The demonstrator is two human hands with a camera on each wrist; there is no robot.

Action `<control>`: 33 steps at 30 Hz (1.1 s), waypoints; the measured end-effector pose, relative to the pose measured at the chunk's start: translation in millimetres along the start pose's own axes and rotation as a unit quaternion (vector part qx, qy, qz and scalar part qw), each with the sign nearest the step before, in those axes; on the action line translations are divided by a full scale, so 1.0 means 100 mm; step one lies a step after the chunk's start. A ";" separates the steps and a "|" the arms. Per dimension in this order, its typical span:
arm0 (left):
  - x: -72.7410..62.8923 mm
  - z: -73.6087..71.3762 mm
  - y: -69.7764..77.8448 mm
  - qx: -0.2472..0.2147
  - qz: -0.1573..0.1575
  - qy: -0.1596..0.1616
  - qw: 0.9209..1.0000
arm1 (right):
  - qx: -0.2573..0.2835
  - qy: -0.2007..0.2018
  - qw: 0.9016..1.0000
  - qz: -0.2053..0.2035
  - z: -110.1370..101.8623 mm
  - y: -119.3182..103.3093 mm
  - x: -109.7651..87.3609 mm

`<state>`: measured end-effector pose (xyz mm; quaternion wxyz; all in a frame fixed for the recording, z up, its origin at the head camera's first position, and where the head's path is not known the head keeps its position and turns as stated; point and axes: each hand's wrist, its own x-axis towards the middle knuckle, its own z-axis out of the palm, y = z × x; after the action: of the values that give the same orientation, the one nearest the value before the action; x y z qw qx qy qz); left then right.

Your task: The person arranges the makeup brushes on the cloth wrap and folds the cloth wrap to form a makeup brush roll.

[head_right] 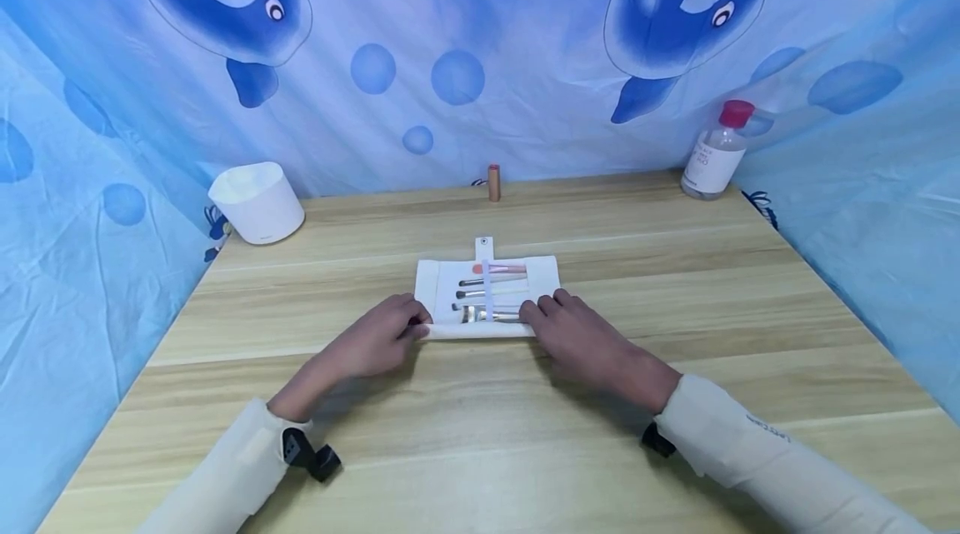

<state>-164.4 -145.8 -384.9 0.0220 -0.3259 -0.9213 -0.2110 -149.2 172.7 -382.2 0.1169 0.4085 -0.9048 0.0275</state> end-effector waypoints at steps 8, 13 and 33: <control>0.15 0.00 0.00 -0.068 -0.087 -0.038 0.993 | 0.066 -0.004 0.994 0.088 0.07 0.01 0.05; 0.22 0.00 -0.01 -0.050 -0.064 -0.021 0.996 | 0.081 0.007 0.990 0.116 0.06 0.05 0.08; 0.20 -0.01 -0.03 0.119 0.051 0.000 0.992 | -0.147 0.029 0.988 -0.025 -0.04 0.01 0.10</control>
<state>-181.4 -136.4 -381.8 0.0713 -0.3679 -0.9219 -0.0979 -155.5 166.6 -376.1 0.2031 0.4082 -0.8847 -0.0970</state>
